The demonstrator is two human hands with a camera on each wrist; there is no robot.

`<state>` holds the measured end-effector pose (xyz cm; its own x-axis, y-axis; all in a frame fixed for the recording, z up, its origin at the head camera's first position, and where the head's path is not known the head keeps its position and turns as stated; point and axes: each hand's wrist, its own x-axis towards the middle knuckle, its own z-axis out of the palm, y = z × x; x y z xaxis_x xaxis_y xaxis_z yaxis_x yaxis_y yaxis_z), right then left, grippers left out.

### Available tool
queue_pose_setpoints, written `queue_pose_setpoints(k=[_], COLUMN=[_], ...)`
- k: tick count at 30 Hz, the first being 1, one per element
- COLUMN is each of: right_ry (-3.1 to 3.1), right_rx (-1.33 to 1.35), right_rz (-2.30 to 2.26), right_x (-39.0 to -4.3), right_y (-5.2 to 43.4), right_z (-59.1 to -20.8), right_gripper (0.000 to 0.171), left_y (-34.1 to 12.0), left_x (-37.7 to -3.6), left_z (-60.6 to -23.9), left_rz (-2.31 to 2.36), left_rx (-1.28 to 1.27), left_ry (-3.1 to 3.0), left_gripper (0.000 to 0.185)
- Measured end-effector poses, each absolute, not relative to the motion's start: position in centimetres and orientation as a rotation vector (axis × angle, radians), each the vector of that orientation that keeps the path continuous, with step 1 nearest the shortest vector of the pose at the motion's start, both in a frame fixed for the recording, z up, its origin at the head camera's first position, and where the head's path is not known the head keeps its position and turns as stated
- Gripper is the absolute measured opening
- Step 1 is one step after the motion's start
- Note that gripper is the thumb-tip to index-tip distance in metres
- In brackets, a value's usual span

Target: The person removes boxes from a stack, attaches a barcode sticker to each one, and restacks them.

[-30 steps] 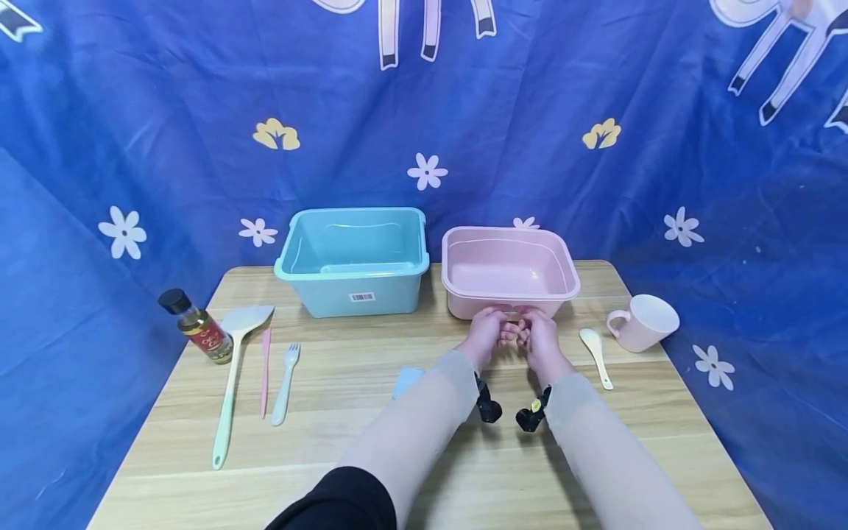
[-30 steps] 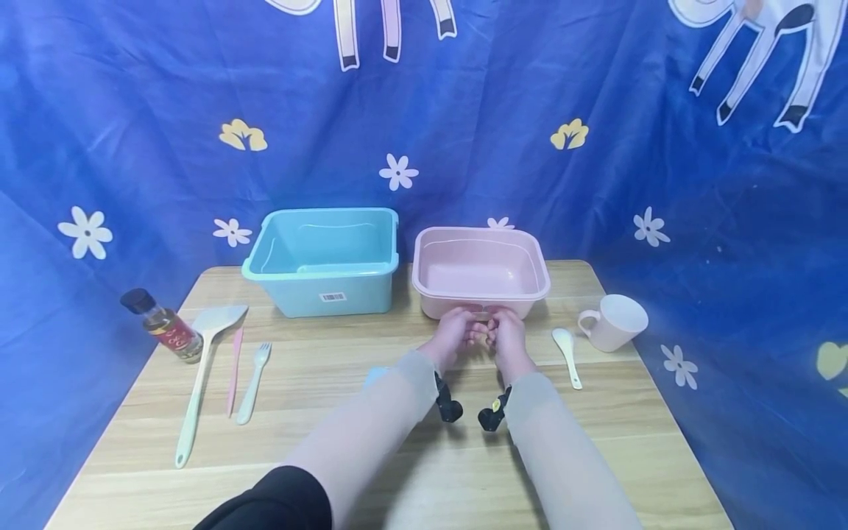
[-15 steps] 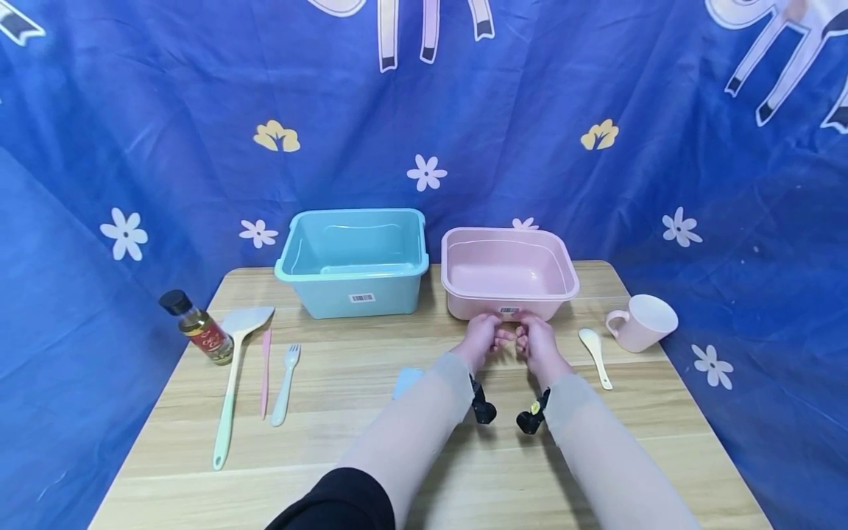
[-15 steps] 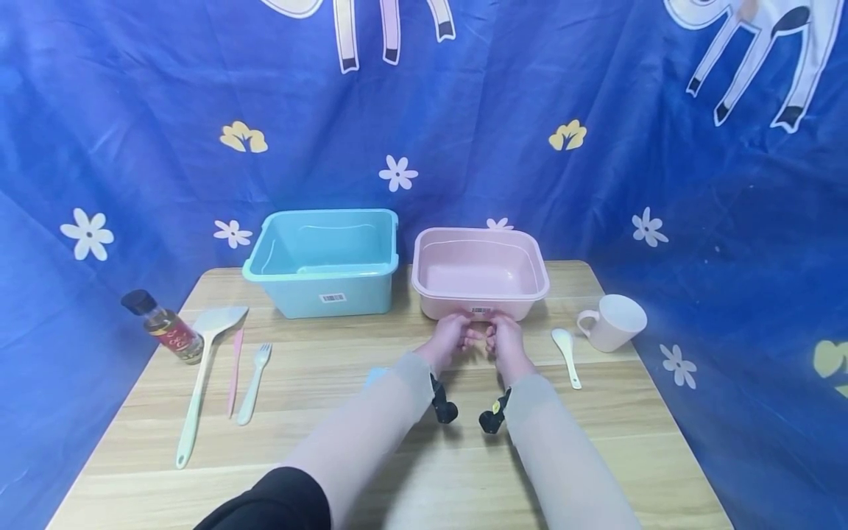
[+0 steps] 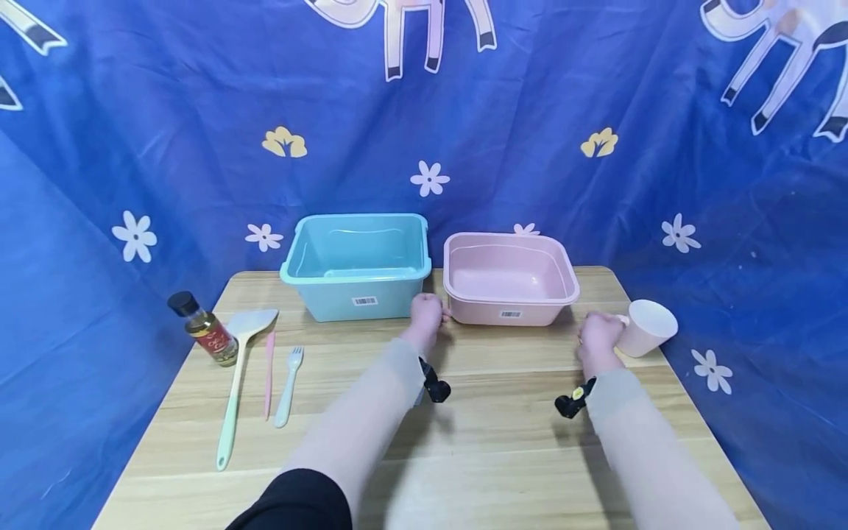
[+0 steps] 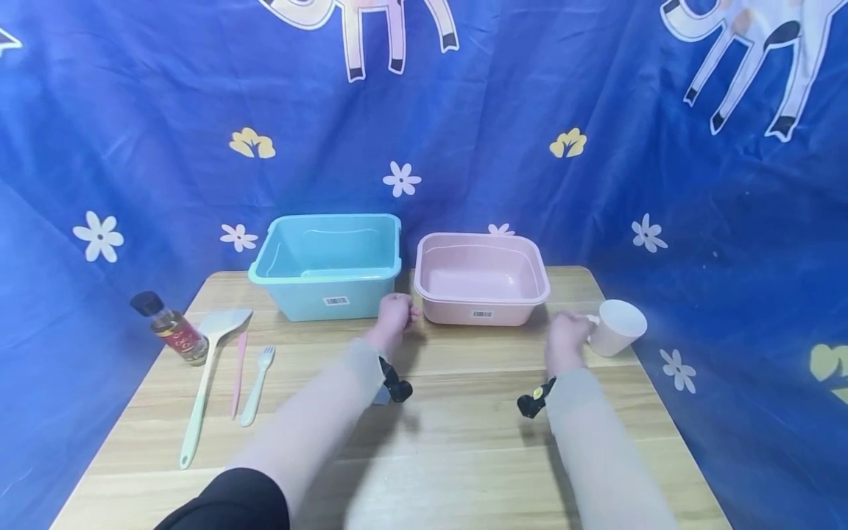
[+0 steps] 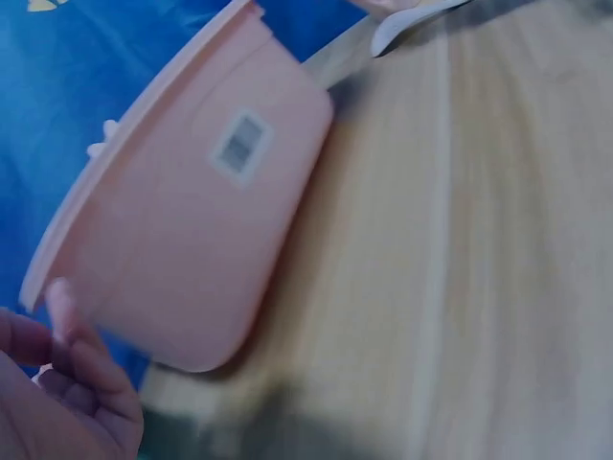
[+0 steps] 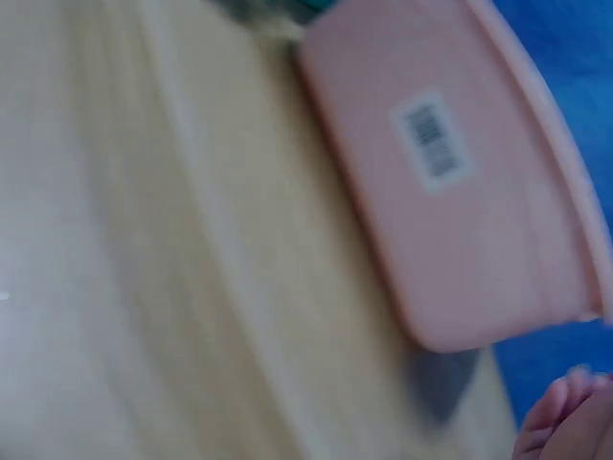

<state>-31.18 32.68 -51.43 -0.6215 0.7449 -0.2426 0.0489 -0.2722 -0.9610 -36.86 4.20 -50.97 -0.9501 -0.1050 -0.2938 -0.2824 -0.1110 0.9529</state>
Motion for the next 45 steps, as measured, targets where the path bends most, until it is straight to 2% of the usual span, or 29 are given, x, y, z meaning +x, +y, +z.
queue_pose_setpoints(k=[3,7,11,15,21,24,30,37,45], right_ry=[-1.595,-1.856,-1.981,-1.956,-1.872,-1.835,-1.737,-1.574,-1.579], right_rx=[-0.971,-0.951,-0.916,-0.906,-0.982,-0.956,-0.863,-0.763,-0.557], right_rz=[1.967,1.92,1.9,1.919,2.048,2.064,2.058,2.151,2.197], right_x=[-31.7,-32.2,-32.8,-32.9,-31.4,-30.4,-28.8,-27.8,-29.1], right_y=[33.4,33.3,33.0,32.9,33.1,33.2,33.6,33.0,29.5], right_z=[-49.7,-48.3,-48.2,-48.3,-47.0,-46.0,-42.8,-37.2,-32.6], right_gripper=[0.024,0.04,0.041,0.041,0.042,0.037,0.015,0.01,0.011], left_y=[3.6,3.6,3.9,4.3,4.4,4.2,3.8,2.9,-1.0], left_x=[-37.2,-37.3,-37.1,-37.1,-36.7,-36.2,-34.9,-34.3,-34.7], left_z=[-50.2,-49.5,-49.2,-49.2,-48.7,-48.0,-45.3,-40.9,-36.0], left_rz=[2.222,2.194,2.176,2.162,2.074,2.061,2.125,2.234,2.378], left_rx=[-0.373,-0.314,-0.29,-0.306,-0.301,-0.286,-0.167,-0.007,0.028], left_ry=[1.942,1.94,1.976,2.007,2.109,2.119,2.076,2.054,2.119], left_gripper=[0.031,0.023,0.012,0.01,0.005,0.006,0.007,0.008,0.006])
